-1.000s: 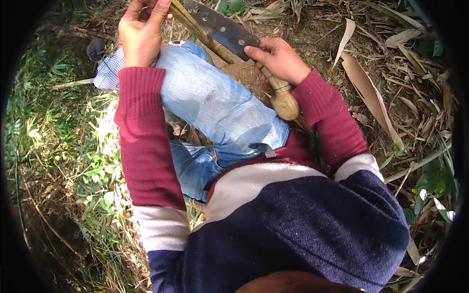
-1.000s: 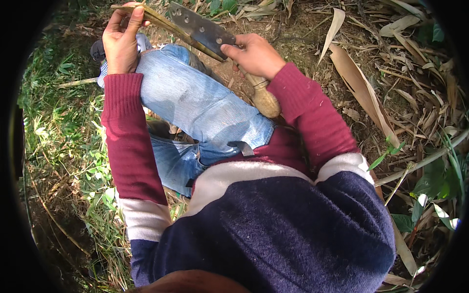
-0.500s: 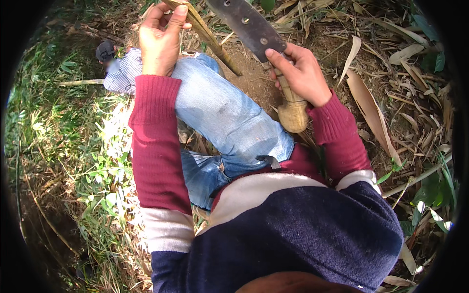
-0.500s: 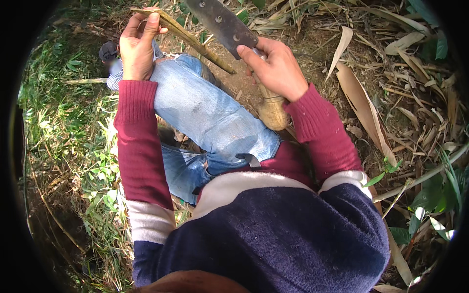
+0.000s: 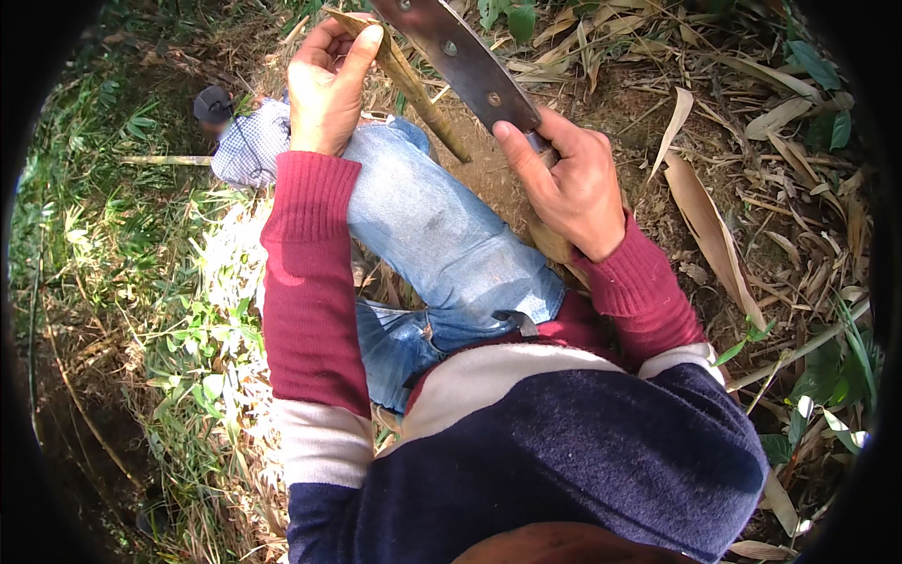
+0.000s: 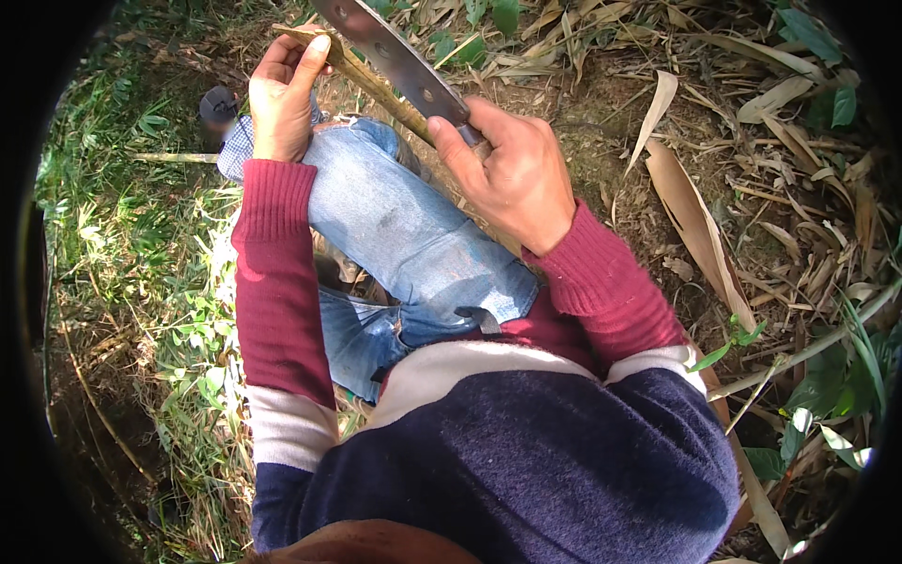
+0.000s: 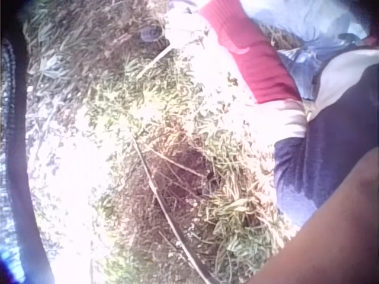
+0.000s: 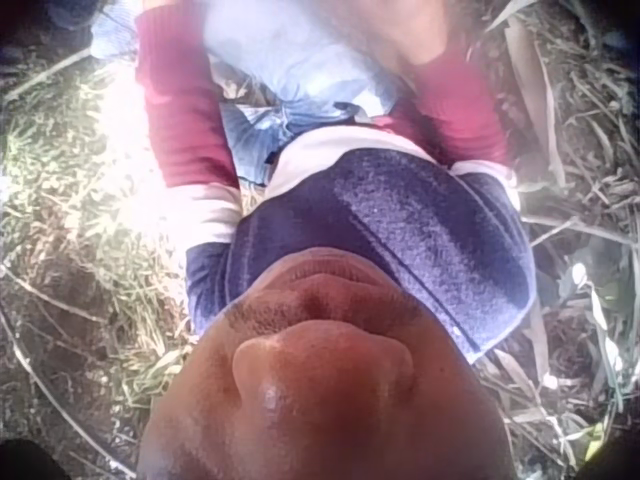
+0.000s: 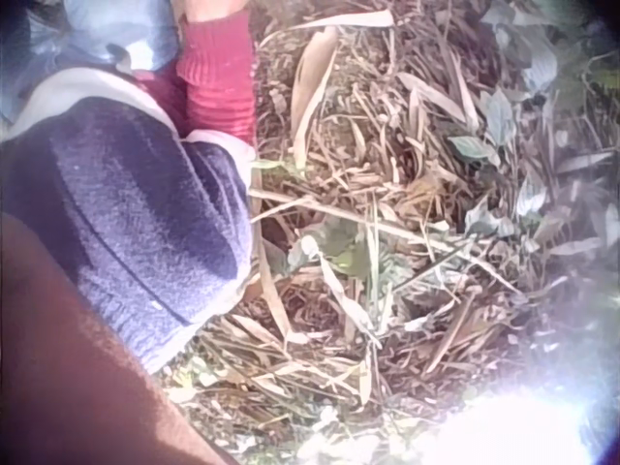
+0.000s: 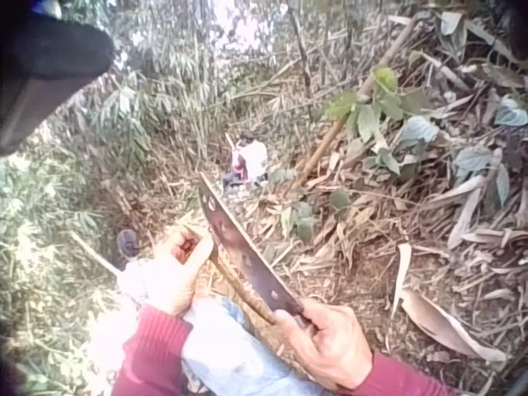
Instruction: The person sits on the ground in a bamboo grove and uses a large knife to shave and split a long bamboo pole. They repeatedly scrape the surface to smooth it and then split the pole lengthwise into thinner strips.
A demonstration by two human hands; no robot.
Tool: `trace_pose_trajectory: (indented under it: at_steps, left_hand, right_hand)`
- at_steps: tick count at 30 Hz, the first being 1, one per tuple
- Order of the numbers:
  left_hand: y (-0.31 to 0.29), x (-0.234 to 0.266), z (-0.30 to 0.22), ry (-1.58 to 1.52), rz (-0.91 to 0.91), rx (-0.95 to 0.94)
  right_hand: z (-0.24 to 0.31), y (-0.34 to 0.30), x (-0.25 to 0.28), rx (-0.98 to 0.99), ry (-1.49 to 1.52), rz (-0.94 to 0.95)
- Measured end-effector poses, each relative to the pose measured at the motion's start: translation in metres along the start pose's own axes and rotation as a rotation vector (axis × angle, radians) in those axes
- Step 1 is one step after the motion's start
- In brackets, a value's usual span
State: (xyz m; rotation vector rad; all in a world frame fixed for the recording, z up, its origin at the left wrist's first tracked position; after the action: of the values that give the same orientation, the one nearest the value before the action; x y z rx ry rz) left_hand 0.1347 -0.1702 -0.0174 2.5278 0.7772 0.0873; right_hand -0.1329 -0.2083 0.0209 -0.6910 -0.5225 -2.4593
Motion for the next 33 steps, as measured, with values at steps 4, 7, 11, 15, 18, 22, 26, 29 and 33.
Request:
trace_pose_trajectory:
  at_steps: [4,7,11,15,18,22,26,29,33]
  left_hand:
    - [0.000,-0.002,0.000,0.010,-0.015,-0.020]
    - [0.000,-0.001,0.000,0.050,-0.015,-0.019]
    - [0.001,-0.002,-0.001,0.057,0.014,-0.021]
    - [0.000,-0.001,0.000,0.029,-0.020,-0.021]
    - [0.001,-0.001,-0.001,0.042,-0.018,-0.027]
    - [0.000,-0.004,-0.003,0.034,-0.009,-0.033]
    - [-0.001,-0.004,-0.005,0.078,-0.006,-0.012]
    - [-0.001,-0.004,-0.006,0.093,-0.020,-0.007]
    - [-0.002,-0.005,-0.008,0.127,-0.025,-0.021]
  right_hand:
    - [0.012,0.003,0.000,0.045,-0.020,-0.015]
    - [0.017,0.004,0.000,0.083,-0.015,-0.021]
    - [0.021,0.006,-0.004,0.112,0.031,-0.047]
    - [0.022,0.008,-0.006,0.115,-0.031,-0.063]
    - [0.023,0.009,-0.006,0.136,-0.057,-0.067]
    - [0.027,0.010,-0.008,0.135,-0.080,-0.065]
    - [0.027,0.008,-0.011,0.207,-0.182,-0.125]
    - [0.034,0.007,-0.010,0.161,-0.326,-0.104]
    - [0.037,0.006,-0.010,0.164,-0.397,-0.099]
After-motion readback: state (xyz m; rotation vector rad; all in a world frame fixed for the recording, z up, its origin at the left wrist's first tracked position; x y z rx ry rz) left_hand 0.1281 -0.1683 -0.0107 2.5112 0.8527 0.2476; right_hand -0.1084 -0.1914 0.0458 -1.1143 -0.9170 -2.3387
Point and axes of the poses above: each hand's wrist, its own y-axis towards the middle knuckle, its own x-axis out of the back of the hand, z = x × y, the point moved 3 cm from there along y, towards the middle knuckle, and after that the axes turned 6 degrees about -x, right-handed, at the moved point
